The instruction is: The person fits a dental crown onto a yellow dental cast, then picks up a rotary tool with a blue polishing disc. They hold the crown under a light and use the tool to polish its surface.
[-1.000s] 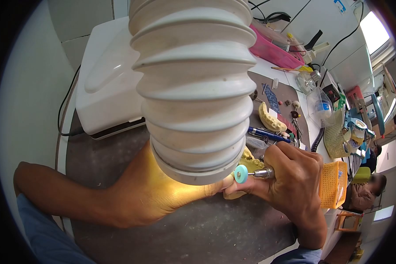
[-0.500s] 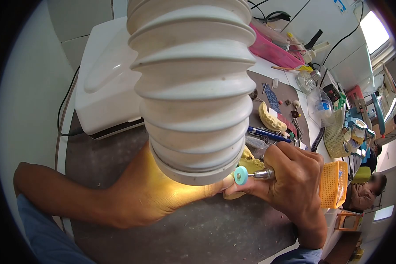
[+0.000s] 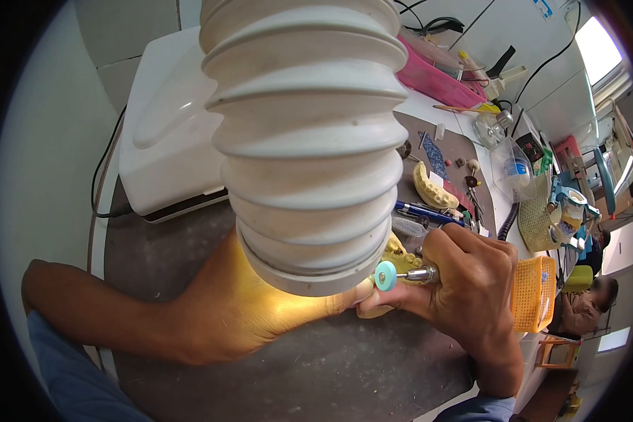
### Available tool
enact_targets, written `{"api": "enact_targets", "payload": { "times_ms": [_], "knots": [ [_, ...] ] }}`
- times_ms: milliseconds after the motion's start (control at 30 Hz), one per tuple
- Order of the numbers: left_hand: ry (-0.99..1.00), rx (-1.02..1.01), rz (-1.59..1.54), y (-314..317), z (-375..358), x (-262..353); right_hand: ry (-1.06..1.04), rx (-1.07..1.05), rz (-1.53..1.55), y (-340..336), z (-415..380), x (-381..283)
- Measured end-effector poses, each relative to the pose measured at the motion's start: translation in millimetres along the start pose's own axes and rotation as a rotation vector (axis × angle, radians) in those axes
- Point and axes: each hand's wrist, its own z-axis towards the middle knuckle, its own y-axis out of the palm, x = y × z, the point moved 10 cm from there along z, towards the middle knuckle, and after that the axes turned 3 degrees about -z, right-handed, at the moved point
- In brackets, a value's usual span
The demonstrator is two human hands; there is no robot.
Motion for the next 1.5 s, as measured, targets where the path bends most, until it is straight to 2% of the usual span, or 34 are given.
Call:
{"api": "enact_targets", "payload": {
  "times_ms": [67,200,267,367,500,600,667,800,900,1000,1100,1167,1267,1367,1500],
  "knots": [
    [0.005,0.003,-0.002,-0.4,0.2,0.4,0.109,-0.055,0.036,3.5,-1.4,6.0],
    [0.023,0.018,-0.089,-0.8,2.0,-3.6,0.108,-0.024,0.022,-4.4,-1.4,11.4],
    [-0.055,-0.006,-0.137,2.1,1.7,-7.4,0.016,0.093,0.108,-16.3,-2.8,8.1],
    [0.005,0.013,-0.142,-0.4,2.8,-6.1,-0.091,0.133,0.096,-28.1,-8.8,-10.7],
    [0.016,0.030,-0.075,-0.2,3.6,-3.0,-0.243,-0.003,0.193,-17.6,-14.2,-25.0],
    [0.055,0.039,-0.113,-2.4,2.5,-0.6,-0.217,0.016,0.208,-17.1,-14.2,-22.8],
    [0.021,-0.007,0.017,2.3,2.6,1.0,-0.208,0.012,0.210,-15.5,-13.5,-21.0],
    [0.072,-0.033,-0.001,2.8,3.2,0.3,-0.174,0.120,0.167,-21.9,-10.9,-9.1],
    [-0.032,0.019,-0.115,0.5,2.6,-7.4,-0.074,0.146,0.157,-20.3,-11.0,1.3],
    [0.033,0.030,-0.091,-1.7,3.2,-3.8,-0.082,0.080,0.138,-13.8,-7.8,4.6],
    [0.062,0.035,-0.090,-1.2,2.6,0.2,0.045,0.118,0.064,-13.0,-5.4,12.3],
    [-0.019,0.029,-0.161,2.1,0.6,-5.1,0.050,0.107,0.107,-10.3,-6.1,14.3],
    [0.052,0.049,-0.127,-1.4,4.1,-1.8,0.047,0.033,0.169,-9.9,-4.0,13.9],
    [0.021,-0.033,-0.186,4.1,5.4,-5.2,0.064,-0.048,0.178,-2.0,-3.2,11.0],
    [-0.019,-0.006,-0.192,2.4,3.0,-9.1,0.109,-0.096,0.119,6.6,-3.0,10.2]
  ]
}}
